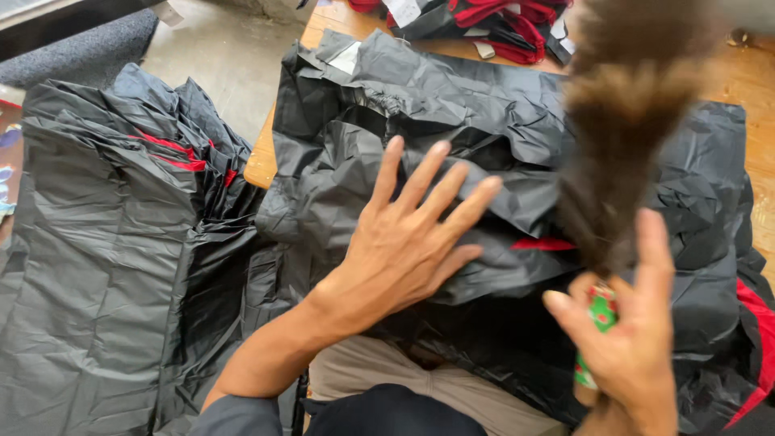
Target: The person cleans a black bag with a feather duster, then folds and rolls it tightly. They repeat the process with a larger black bag, dusting it thoroughly before rolling it up.
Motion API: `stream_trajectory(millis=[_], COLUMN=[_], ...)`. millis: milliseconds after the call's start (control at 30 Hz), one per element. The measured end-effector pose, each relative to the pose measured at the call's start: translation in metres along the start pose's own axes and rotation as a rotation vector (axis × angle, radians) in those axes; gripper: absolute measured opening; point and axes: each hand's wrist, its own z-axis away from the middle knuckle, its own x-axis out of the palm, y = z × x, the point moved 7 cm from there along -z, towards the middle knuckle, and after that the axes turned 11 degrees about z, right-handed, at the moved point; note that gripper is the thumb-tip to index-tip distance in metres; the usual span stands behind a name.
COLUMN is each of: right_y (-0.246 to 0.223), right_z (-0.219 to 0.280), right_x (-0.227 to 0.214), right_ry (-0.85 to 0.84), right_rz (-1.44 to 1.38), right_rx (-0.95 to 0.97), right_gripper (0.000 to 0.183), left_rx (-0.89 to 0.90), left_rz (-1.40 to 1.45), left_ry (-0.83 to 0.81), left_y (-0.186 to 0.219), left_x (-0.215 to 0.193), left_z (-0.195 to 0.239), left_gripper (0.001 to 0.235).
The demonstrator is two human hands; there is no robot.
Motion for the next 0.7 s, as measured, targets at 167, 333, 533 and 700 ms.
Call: stream_trajectory(millis=[167,333,533,700], right_y=[0.040,0.021,0.021,0.100], right_z=[0.026,0.040,0.035,0.035], right_x=[-0.028,0.051,0.046,-0.032], right_ry=[0.237,-0.247,-0.446,0.018], right_rz=[0.241,0.390,-0.125,-0.410], right_rx=[0.327,0.189,0.209,0.404], right_gripper=[0.068,0.042,0.044,0.047], left_rx=[-0.141,-0.134,-0.239,-0.066], left_rz=[-0.059,-0.005,-0.383,0.023], left_ry=[-0.035,-0.037,-0.193,-0.061], left_y=[-0.010,-0.025,-0.038,-0.033], left_x=[0.034,0.064,0.057,0.063], left_z=[0.036,0.042,0.019,0.031], left_gripper=[0.056,0.052,0.077,0.045])
